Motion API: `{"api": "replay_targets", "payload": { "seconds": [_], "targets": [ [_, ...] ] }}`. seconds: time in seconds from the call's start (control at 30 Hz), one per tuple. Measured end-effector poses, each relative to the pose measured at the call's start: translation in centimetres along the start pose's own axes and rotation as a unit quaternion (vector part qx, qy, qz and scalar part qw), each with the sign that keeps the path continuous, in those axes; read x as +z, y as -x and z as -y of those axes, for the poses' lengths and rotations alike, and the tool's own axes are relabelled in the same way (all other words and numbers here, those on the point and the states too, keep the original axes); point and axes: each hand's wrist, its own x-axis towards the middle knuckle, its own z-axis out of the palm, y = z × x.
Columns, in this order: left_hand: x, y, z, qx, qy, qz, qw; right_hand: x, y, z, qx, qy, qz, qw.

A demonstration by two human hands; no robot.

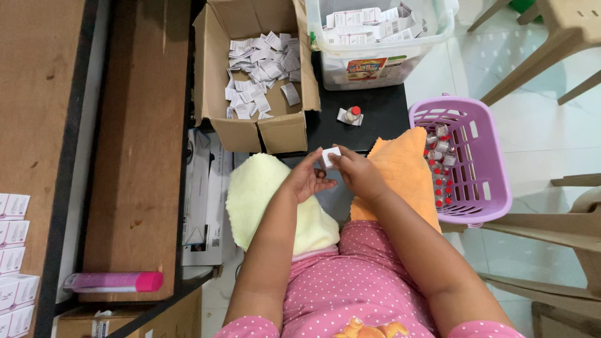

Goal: The person sits on the floor and repeatedly picks up small bottles and white paper wrappers, inserts the bottles into the wrappers, folds the wrappers around them, and places the wrapped units into a purple basket. The person also stacks finished wrapped units on a nearby table.

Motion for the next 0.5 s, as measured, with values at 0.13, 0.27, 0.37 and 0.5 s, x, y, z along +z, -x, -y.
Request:
{"api": "replay_targets", "payload": {
  "seconds": [0.13, 0.27, 0.37, 0.5],
  "targets": [
    [0.34, 0.08, -0.06, 0.012, -0.016, -0.012, 1.000, -0.02, -0.33, 0.44, 0.001, 0.003, 0.012, 1.000],
    [0.43, -0.16, 0.12, 0.020, -0.046, -0.030, 0.998, -0.42, -0.66, 0.72, 0.014, -0.019, 0.021, 0.999],
    [0.40, -0.36, 0.19, 0.014, -0.042, -0.035, 0.998, -0.42, -0.75, 0.82, 0.029, -0.017, 0.026, 0.999],
    [0.42, -0.37, 0.25, 0.006, -0.050, -0.036, 0.998, -0.19, -0.64, 0.82, 0.034, -0.008, 0.010, 0.999]
  ]
}}
